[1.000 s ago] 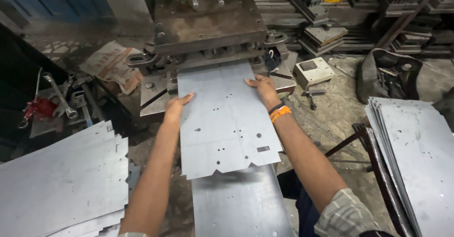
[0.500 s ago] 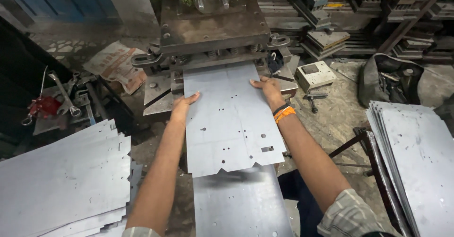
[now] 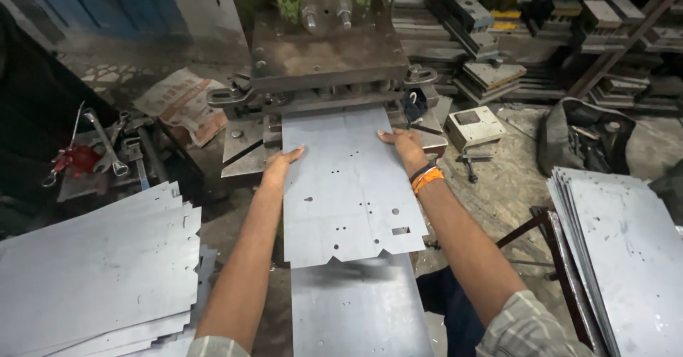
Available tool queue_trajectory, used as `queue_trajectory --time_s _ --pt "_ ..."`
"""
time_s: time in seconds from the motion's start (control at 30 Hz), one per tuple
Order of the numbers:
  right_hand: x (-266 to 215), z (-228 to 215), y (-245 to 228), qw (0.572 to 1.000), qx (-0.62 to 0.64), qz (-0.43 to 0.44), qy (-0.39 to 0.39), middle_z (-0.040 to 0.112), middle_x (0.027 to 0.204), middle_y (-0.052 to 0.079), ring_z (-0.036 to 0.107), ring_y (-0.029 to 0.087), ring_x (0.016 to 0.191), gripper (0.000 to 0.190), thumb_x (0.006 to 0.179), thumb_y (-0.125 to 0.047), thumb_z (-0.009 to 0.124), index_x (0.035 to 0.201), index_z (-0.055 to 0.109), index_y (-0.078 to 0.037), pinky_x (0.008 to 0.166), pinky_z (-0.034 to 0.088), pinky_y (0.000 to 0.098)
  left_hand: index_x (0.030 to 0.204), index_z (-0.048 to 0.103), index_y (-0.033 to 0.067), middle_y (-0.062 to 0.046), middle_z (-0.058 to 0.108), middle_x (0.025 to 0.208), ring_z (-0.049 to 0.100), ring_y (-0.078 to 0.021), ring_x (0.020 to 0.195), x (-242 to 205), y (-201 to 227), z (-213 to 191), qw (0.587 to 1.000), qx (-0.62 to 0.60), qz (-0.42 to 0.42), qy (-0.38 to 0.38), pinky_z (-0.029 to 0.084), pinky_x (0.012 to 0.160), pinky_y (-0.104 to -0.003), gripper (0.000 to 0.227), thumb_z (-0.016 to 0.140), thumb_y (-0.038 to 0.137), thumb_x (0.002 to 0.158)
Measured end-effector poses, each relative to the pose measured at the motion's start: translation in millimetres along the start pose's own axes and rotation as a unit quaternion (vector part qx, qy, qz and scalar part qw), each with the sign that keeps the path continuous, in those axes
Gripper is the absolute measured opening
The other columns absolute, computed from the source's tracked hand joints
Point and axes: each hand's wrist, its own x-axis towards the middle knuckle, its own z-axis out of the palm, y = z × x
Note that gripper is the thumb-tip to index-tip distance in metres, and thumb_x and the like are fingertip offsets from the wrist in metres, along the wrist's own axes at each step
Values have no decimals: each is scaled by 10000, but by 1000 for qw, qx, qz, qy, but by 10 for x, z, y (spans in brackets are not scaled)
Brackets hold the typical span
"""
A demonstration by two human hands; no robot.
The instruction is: Operating a metal stamping press to create patterns in sheet metal and stacking the finished parts.
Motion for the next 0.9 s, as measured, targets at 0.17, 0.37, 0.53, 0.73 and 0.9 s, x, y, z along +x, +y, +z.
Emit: queue_trajectory --time_s 0.17,0.37,0.53,0.73,0.9 --pt "-99 -9 -73 1000 -16 -12 -10 729 803 22 669 124 717 257 716 -167 888 957 804 -135 659 473 238 1182 767 140 -128 754 1119 713 -261 1064 -140 68 -24 999 -32 -7 5 554 891 -361 656 985 350 600" --pt "36 -19 -9 999 -30 -13 -9 749 823 32 696 129 721 290 721 -181 899 989 805 -122 660 502 238 1162 779 156 -116 766 1096 727 -249 1042 -196 115 22 999 -34 -13 1 567 863 -351 641 996 367 597" --pt "121 -24 104 999 -23 -27 -8 750 791 36 718 129 692 266 722 -197 907 962 809 -136 635 539 230 1203 757 142 -123 766 1065 743 -260 975 -248 120 -32 997 -76 -21 -19 583 814 -385 638 981 330 636" --pt "-84 -71 8 986 -160 -40 -34 681 1282 211 627 330 1236 617 860 -358 851 1346 645 -38 1058 468 475 1230 730 114 -99 748 1046 730 -252 943 -115 -74 -115 993 -106 4 -48 576 830 -378 591 949 303 715" --pt "-1570 -300 -60 984 -146 -92 -54 547 1447 277 482 388 1391 570 961 -270 709 1444 546 -15 1169 361 536 1502 524 77 -245 558 1472 510 -376 1384 -1700 -56 -390 992 50 94 -68 429 1129 -499 778 794 439 868"
